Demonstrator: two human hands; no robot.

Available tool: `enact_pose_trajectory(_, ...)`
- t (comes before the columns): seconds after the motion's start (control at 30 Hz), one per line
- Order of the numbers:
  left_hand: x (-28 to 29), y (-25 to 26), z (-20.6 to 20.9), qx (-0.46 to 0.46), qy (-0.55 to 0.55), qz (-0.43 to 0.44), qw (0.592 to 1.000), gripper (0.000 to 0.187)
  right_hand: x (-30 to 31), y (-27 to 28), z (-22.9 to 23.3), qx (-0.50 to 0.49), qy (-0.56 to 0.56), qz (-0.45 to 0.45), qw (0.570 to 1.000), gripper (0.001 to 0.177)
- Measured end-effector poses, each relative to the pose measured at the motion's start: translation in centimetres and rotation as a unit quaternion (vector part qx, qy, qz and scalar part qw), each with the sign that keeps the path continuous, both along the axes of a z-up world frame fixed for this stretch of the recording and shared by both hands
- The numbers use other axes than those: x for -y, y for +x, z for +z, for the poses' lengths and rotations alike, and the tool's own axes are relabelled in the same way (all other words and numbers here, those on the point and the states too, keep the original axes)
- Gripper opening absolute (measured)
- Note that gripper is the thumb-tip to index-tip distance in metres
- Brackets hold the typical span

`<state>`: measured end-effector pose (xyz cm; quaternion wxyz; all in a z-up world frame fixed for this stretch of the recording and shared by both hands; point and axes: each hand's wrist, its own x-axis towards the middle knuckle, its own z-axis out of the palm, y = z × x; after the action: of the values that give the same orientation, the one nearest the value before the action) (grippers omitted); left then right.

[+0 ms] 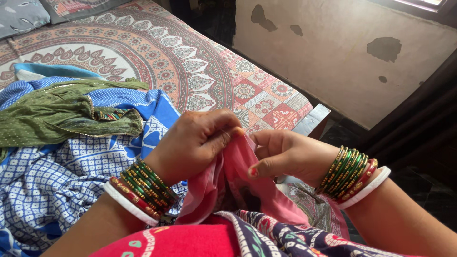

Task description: The person folds a patterned pink and beige cloth by hand on a bed, smoothing the fabric and aligning the edges before placing it on a stack of other cloths.

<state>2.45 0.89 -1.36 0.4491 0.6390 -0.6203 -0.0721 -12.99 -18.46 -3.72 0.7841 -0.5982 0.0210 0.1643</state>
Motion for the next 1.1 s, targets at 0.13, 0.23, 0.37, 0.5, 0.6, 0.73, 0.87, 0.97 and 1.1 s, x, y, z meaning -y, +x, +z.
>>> enact_pose_trajectory(0.13, -0.1, 0.9, -0.4, 0.009, -0.025, 0.113, 0.993, 0.010, 1.2, -0.9, -2.5, -0.017, -0.083, 0.008, 0.996, 0.034)
enact_pose_trajectory(0.23, -0.3, 2.7, -1.2, -0.030, -0.032, 0.246, 0.968, 0.011, 2.2, -2.7, -5.1, -0.100, -0.239, 0.004, 0.966, 0.021)
enact_pose_trajectory(0.37, -1.5, 5.5, -1.7, -0.012, -0.129, 0.272, 0.953, 0.009, 2.4, -5.1, -9.1, -0.143, -0.261, -0.023, 0.954, 0.027)
enact_pose_trajectory(0.5, -2.1, 6.3, -2.0, 0.013, -0.141, 0.310, 0.940, 0.008, 1.2, -6.3, -11.9, -0.083, -0.134, -0.083, 0.984, 0.039)
enact_pose_trajectory(0.6, -1.9, 6.3, -2.0, 0.016, -0.140, 0.327, 0.935, 0.009, 0.4, -6.3, -12.2, -0.081, -0.160, -0.133, 0.975, 0.034)
enact_pose_trajectory(0.73, -2.4, 6.2, -2.0, 0.036, -0.135, 0.348, 0.927, 0.009, 3.0, -6.8, -9.6, -0.132, -0.275, -0.152, 0.940, 0.026)
enact_pose_trajectory(0.87, -3.1, 5.8, -2.1, 0.027, -0.095, 0.381, 0.919, 0.009, 7.6, -7.3, -6.7, -0.113, -0.330, -0.157, 0.924, 0.026)
enact_pose_trajectory(0.97, -3.3, 5.1, -2.1, 0.033, -0.120, 0.365, 0.923, 0.010, 10.3, -7.9, -5.0, -0.092, -0.336, -0.168, 0.922, 0.023)
enact_pose_trajectory(1.1, -3.4, 3.8, -1.7, 0.007, -0.105, 0.380, 0.919, 0.013, 12.2, -8.6, -2.0, -0.052, -0.434, -0.155, 0.886, 0.021)
